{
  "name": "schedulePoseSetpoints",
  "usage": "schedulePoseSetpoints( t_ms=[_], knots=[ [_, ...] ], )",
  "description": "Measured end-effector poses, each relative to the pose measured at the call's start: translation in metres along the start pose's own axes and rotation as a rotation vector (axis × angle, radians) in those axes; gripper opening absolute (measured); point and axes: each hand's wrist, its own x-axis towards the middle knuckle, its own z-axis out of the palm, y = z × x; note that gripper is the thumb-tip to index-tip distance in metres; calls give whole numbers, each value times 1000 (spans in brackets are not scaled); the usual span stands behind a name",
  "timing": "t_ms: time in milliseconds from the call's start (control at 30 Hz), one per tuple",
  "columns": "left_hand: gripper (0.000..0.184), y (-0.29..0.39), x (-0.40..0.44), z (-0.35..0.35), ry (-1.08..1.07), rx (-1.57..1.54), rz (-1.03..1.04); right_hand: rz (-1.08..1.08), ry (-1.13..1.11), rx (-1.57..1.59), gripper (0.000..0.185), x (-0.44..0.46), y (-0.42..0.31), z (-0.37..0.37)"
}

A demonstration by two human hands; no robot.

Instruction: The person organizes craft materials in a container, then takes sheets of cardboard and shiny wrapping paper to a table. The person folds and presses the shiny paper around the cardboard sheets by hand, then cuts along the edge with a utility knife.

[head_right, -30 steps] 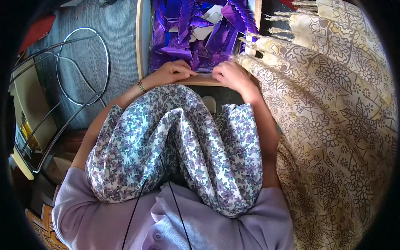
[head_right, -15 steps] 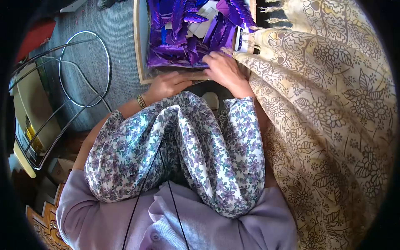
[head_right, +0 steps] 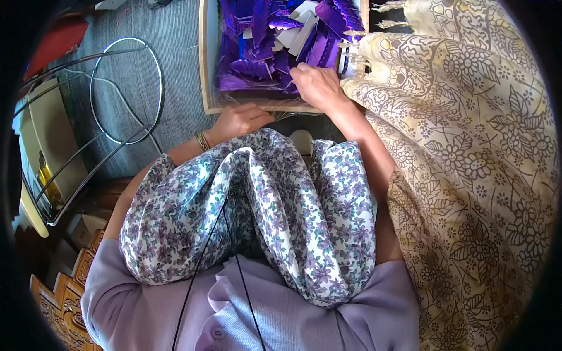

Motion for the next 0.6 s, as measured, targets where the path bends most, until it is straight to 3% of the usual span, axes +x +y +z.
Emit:
schedulePoseSetpoints(
  t_ms=[67,233,400,600],
  knots=[
    [26,0,0,-1,-83,-20,-10,18,137,-25,8,0,0,-8],
    [19,4,7,-10,-277,-188,-206,174,107,-105,8,1,-8,-22],
    [16,-11,6,14,-254,-418,-420,280,205,-48,9,1,-14,-11],
    [15,-6,21,1,-216,-413,-509,308,266,153,10,-13,-1,8]
  ],
)
